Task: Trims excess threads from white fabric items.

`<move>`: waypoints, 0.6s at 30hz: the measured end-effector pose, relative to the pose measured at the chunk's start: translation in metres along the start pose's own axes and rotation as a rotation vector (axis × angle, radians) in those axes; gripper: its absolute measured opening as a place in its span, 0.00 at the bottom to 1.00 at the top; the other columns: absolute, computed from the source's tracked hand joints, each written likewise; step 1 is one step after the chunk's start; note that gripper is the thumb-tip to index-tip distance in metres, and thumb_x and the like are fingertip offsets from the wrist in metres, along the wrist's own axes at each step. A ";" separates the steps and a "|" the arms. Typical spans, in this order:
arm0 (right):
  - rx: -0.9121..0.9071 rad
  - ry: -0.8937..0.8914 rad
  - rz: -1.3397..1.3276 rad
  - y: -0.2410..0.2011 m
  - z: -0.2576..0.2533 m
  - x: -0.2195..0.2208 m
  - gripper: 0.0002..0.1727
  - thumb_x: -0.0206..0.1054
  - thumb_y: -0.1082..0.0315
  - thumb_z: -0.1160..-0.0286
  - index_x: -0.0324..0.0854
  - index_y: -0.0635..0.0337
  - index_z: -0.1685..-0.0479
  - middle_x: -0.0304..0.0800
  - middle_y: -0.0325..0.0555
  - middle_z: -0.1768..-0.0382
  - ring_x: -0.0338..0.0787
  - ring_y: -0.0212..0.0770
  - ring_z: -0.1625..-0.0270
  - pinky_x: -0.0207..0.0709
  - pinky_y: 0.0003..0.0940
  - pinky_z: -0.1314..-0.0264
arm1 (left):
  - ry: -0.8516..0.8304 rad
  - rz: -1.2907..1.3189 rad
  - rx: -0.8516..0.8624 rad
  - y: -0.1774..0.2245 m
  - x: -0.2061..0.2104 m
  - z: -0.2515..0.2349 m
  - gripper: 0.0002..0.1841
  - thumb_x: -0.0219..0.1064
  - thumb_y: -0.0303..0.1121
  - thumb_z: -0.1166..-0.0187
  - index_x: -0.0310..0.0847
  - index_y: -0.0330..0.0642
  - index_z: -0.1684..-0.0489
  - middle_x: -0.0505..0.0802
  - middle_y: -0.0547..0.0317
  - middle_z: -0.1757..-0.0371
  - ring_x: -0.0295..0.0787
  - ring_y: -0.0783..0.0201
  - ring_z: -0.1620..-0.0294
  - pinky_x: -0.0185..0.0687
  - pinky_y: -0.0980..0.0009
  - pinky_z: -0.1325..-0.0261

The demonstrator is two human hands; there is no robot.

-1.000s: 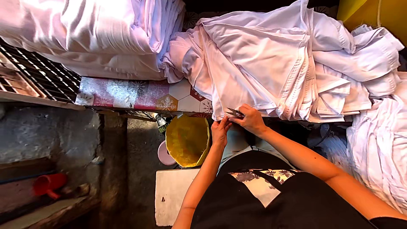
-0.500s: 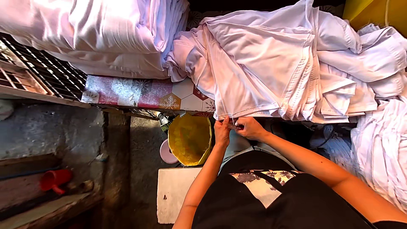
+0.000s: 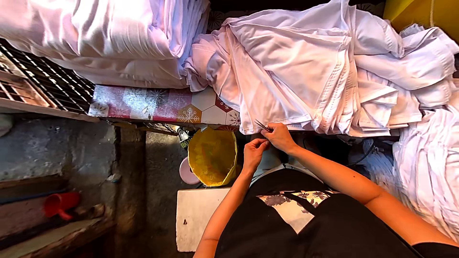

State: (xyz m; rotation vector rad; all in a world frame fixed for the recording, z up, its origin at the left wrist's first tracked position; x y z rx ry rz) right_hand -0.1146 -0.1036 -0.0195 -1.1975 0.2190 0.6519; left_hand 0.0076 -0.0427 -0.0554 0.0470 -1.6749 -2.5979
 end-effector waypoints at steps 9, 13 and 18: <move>-0.122 0.022 -0.187 0.011 0.021 0.005 0.11 0.73 0.70 0.24 0.83 0.66 0.72 0.77 0.40 0.78 0.74 0.29 0.74 0.69 0.27 0.66 | 0.125 -0.178 0.129 0.036 -0.015 -0.005 0.06 0.69 0.27 0.19 0.90 0.33 0.56 0.95 0.56 0.64 0.91 0.71 0.64 0.88 0.69 0.51; -0.106 -0.013 -0.219 0.011 0.019 0.008 0.09 0.72 0.72 0.24 0.84 0.67 0.71 0.79 0.40 0.78 0.75 0.27 0.73 0.70 0.26 0.65 | 0.103 -0.072 0.019 0.029 -0.010 -0.013 0.05 0.67 0.24 0.19 0.89 0.30 0.61 0.93 0.57 0.69 0.91 0.71 0.68 0.90 0.70 0.53; -0.084 -0.050 -0.114 0.014 0.017 0.007 0.12 0.73 0.69 0.23 0.84 0.65 0.73 0.78 0.41 0.79 0.75 0.30 0.74 0.70 0.31 0.65 | 0.136 -0.472 0.067 0.038 -0.012 -0.009 0.08 0.69 0.29 0.19 0.92 0.36 0.63 0.95 0.54 0.69 0.93 0.63 0.67 0.89 0.57 0.54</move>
Point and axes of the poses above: each hand's wrist, its own z-axis away from the middle knuckle, its own x-axis out of the palm, y = z × x, the point moved 8 cm from there along -z, towards the middle knuckle
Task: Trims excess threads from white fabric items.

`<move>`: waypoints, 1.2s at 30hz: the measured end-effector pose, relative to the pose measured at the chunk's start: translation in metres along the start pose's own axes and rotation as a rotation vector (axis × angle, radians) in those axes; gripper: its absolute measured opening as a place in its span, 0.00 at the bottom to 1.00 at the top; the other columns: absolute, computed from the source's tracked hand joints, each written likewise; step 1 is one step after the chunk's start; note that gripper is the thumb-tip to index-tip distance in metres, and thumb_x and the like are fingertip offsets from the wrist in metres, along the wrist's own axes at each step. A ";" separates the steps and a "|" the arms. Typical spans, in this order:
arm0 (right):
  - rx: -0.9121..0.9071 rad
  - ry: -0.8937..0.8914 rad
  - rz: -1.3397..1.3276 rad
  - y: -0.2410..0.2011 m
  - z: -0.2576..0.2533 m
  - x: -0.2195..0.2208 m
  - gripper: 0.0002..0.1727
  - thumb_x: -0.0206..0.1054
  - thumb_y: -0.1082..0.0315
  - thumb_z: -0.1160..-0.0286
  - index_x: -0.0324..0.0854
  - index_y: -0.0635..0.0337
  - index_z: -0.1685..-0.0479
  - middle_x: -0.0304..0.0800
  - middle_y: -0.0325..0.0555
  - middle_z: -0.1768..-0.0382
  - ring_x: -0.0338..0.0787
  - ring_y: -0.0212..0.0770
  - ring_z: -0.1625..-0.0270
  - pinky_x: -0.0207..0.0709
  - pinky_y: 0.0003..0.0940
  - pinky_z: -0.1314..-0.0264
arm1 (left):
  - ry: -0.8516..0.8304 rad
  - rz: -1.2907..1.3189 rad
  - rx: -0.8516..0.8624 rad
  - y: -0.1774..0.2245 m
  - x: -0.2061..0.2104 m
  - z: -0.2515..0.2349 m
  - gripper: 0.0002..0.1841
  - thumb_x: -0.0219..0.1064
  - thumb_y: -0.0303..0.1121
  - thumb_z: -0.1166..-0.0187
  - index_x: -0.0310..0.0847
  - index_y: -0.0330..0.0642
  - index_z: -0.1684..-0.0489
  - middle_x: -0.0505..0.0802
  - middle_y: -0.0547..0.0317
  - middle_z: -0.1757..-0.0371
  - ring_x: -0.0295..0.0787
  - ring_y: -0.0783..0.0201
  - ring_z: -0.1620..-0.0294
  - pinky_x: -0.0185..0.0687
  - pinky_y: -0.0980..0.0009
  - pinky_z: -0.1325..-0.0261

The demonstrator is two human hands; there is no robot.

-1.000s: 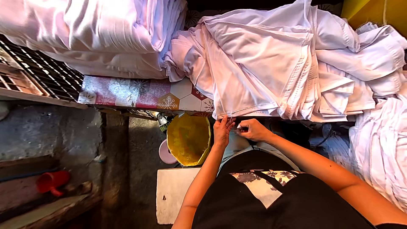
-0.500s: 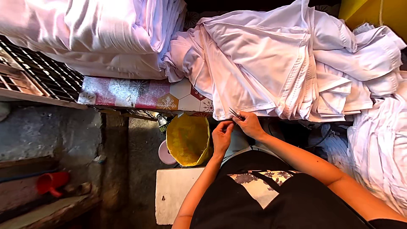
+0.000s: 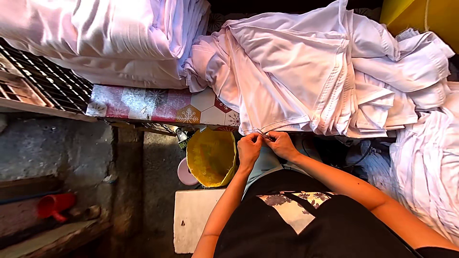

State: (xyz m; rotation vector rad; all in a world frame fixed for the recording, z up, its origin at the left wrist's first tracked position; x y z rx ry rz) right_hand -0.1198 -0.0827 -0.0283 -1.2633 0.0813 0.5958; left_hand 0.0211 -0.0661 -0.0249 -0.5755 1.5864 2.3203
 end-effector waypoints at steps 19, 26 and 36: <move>0.441 -0.618 -0.574 0.014 -0.003 0.023 0.29 0.39 0.45 0.04 0.75 0.52 0.69 0.58 0.25 0.89 0.53 0.20 0.90 0.47 0.15 0.87 | 0.082 -0.108 0.267 0.005 -0.007 0.013 0.11 0.55 0.27 0.11 0.82 0.30 0.55 0.86 0.50 0.71 0.84 0.59 0.70 0.82 0.62 0.61; 0.523 -0.566 -0.673 0.020 -0.008 0.027 0.29 0.44 0.45 0.05 0.74 0.52 0.75 0.57 0.26 0.91 0.52 0.20 0.92 0.45 0.14 0.89 | 0.080 -0.130 0.294 0.007 -0.006 0.014 0.11 0.55 0.26 0.12 0.83 0.30 0.57 0.86 0.50 0.70 0.84 0.59 0.69 0.81 0.62 0.61; 0.560 -0.529 -0.771 0.021 -0.005 0.032 0.30 0.44 0.44 0.05 0.71 0.52 0.78 0.56 0.26 0.92 0.52 0.19 0.93 0.45 0.14 0.89 | -0.017 -0.108 0.255 0.005 -0.003 0.013 0.11 0.56 0.27 0.12 0.83 0.31 0.57 0.84 0.53 0.72 0.81 0.62 0.71 0.78 0.64 0.62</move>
Point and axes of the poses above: each hand's wrist, its own z-axis away from the middle knuckle, its own x-axis out of the palm, y = z × x, the point moved 8 cm from there along -z, towards the middle knuckle
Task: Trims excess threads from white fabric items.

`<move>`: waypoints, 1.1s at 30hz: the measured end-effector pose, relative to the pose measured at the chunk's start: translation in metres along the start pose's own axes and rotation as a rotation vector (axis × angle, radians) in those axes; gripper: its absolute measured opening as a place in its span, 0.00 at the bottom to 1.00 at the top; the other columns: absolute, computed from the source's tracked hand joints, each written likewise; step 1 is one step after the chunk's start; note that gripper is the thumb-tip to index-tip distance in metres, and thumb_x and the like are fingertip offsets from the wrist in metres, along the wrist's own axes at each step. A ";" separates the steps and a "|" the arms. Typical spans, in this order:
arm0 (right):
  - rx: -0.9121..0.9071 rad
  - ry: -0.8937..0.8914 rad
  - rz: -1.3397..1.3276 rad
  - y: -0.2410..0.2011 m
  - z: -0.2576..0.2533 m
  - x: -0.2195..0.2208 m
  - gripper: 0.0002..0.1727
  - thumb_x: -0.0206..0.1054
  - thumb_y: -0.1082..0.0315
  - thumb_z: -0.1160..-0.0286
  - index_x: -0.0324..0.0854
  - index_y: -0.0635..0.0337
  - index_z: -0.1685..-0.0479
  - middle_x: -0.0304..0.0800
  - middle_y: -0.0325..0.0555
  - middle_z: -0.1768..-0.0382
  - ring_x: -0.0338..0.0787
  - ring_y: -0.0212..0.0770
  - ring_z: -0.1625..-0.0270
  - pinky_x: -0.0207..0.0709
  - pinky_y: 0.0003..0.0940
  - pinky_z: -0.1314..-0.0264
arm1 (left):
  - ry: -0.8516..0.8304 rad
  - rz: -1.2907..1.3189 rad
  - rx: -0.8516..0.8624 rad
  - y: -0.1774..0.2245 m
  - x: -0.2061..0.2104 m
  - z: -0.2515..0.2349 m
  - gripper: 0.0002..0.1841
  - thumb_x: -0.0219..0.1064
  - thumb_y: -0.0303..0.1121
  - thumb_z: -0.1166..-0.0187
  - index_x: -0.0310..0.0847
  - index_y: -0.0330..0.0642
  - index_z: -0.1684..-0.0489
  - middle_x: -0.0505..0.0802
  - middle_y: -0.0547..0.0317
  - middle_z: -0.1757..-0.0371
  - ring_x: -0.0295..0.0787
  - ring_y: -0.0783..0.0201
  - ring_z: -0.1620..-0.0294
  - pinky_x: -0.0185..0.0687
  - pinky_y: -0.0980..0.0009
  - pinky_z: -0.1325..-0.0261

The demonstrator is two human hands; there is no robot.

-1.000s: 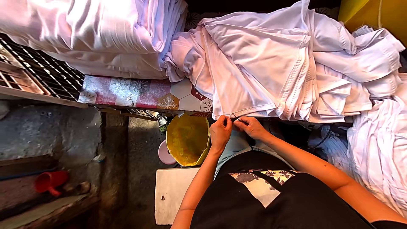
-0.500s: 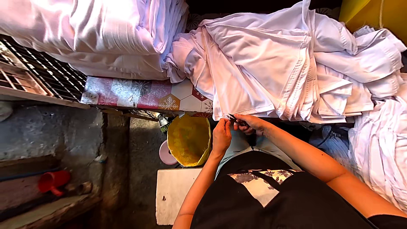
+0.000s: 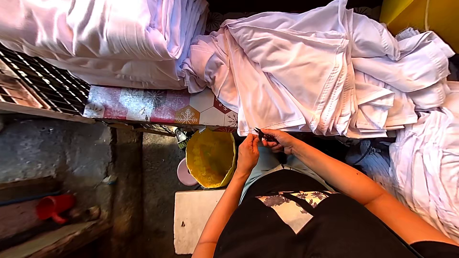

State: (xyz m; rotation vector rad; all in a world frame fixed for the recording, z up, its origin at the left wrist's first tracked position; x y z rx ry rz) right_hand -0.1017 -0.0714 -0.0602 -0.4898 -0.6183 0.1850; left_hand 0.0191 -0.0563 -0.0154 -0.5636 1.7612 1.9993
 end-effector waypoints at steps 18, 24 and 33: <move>-0.961 0.617 1.337 -0.072 0.043 0.002 0.09 0.77 0.73 0.38 0.87 0.69 0.62 0.90 0.59 0.67 0.93 0.59 0.66 0.83 0.58 0.69 | -0.010 0.180 0.068 0.000 -0.026 -0.011 0.09 0.61 0.26 0.16 0.88 0.34 0.56 0.90 0.60 0.64 0.83 0.76 0.66 0.81 0.76 0.56; -0.340 0.162 0.357 -0.110 0.029 -0.011 0.18 0.55 0.63 0.08 0.76 0.57 0.72 0.69 0.28 0.87 0.63 0.20 0.88 0.58 0.16 0.85 | 0.344 0.087 0.424 0.041 -0.053 -0.049 0.08 0.59 0.22 0.16 0.84 0.26 0.57 0.88 0.41 0.45 0.87 0.59 0.41 0.83 0.68 0.37; -0.660 0.587 0.751 -0.150 0.052 -0.044 0.20 0.64 0.52 0.13 0.81 0.61 0.63 0.72 0.38 0.77 0.70 0.33 0.75 0.67 0.35 0.66 | 0.302 -0.093 0.586 0.067 -0.049 -0.116 0.12 0.52 0.19 0.14 0.84 0.27 0.53 0.95 0.44 0.59 0.95 0.54 0.64 0.91 0.60 0.60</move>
Point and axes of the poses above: each hand's wrist, its own z-axis away from the middle knuckle, its own x-axis out of the palm, y = z × x, the point moved 8 cm from there along -z, towards the middle knuckle
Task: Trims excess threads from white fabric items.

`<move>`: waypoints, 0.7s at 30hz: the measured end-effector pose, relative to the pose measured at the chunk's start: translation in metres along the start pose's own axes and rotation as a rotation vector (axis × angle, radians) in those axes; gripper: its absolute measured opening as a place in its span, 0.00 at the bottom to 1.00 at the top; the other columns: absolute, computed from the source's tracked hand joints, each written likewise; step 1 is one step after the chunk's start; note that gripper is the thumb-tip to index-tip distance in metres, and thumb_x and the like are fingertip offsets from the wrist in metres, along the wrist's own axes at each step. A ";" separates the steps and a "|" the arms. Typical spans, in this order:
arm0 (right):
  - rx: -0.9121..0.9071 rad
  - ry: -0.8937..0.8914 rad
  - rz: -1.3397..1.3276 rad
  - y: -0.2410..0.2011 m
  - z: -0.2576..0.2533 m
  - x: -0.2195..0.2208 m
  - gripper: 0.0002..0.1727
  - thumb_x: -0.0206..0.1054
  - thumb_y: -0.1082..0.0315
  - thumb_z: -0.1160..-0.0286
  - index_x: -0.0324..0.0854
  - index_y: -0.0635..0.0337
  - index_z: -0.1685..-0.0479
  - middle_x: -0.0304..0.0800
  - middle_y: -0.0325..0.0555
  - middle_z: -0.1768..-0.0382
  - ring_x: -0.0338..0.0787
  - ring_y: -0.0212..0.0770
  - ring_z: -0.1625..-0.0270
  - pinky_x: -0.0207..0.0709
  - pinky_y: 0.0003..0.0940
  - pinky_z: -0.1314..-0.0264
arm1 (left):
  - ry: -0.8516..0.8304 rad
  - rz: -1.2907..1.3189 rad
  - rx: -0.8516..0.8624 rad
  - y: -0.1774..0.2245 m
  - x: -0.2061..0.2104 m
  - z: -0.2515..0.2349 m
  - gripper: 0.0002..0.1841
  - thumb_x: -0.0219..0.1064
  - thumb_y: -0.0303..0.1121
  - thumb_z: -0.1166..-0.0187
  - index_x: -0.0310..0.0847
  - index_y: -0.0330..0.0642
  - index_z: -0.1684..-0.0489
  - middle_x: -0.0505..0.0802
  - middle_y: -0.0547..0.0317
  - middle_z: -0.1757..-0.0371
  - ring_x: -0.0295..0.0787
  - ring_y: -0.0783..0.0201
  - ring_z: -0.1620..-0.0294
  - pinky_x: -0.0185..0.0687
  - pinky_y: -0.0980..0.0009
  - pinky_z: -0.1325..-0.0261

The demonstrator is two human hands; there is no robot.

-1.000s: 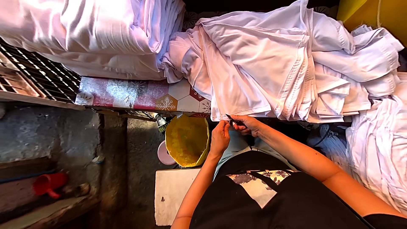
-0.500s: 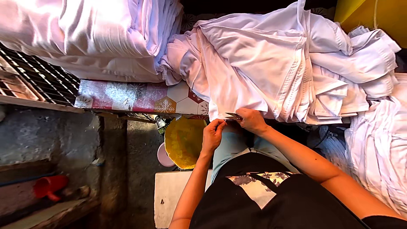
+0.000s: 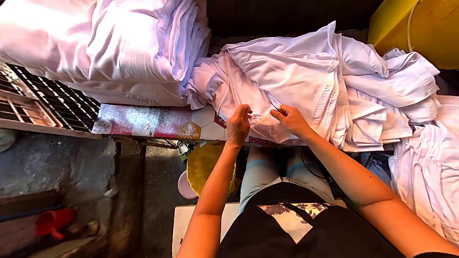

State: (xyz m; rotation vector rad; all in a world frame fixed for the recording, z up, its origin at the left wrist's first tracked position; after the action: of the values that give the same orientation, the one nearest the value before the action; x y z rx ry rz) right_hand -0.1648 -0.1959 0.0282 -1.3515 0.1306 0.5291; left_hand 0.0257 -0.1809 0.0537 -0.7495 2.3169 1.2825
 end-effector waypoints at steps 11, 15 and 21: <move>-0.164 0.030 0.162 0.010 0.031 0.043 0.09 0.77 0.69 0.28 0.86 0.67 0.60 0.86 0.53 0.70 0.85 0.47 0.69 0.80 0.49 0.63 | -0.193 -0.630 -0.784 -0.056 -0.110 0.085 0.16 0.59 0.29 0.14 0.81 0.24 0.38 0.85 0.21 0.38 0.83 0.23 0.37 0.76 0.29 0.37; -0.497 0.198 0.237 -0.004 0.055 0.048 0.07 0.76 0.77 0.42 0.83 0.71 0.69 0.85 0.56 0.70 0.87 0.50 0.71 0.81 0.47 0.70 | -0.272 -0.312 -0.662 -0.049 -0.072 0.122 0.54 0.90 0.44 0.47 0.66 0.23 0.19 0.54 0.16 0.12 0.55 0.18 0.15 0.60 0.28 0.20; -0.717 0.325 0.381 -0.004 0.076 0.053 0.08 0.76 0.74 0.44 0.81 0.68 0.75 0.85 0.54 0.71 0.86 0.48 0.77 0.75 0.42 0.83 | -0.033 0.196 -1.003 -0.040 -0.009 0.141 0.16 0.51 0.32 0.09 0.82 0.29 0.59 0.88 0.51 0.64 0.86 0.61 0.64 0.84 0.61 0.56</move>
State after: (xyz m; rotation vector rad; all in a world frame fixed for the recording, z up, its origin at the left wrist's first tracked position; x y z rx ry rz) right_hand -0.1328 -0.1090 0.0293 -2.1309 0.5077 0.7069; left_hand 0.0676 -0.0749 -0.0389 -0.7535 1.6317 2.5509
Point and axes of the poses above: each hand's wrist, its own z-axis away from the middle knuckle, its own x-axis out of the palm, y = z × x, the point moved 8 cm from there along -z, towards the middle knuckle
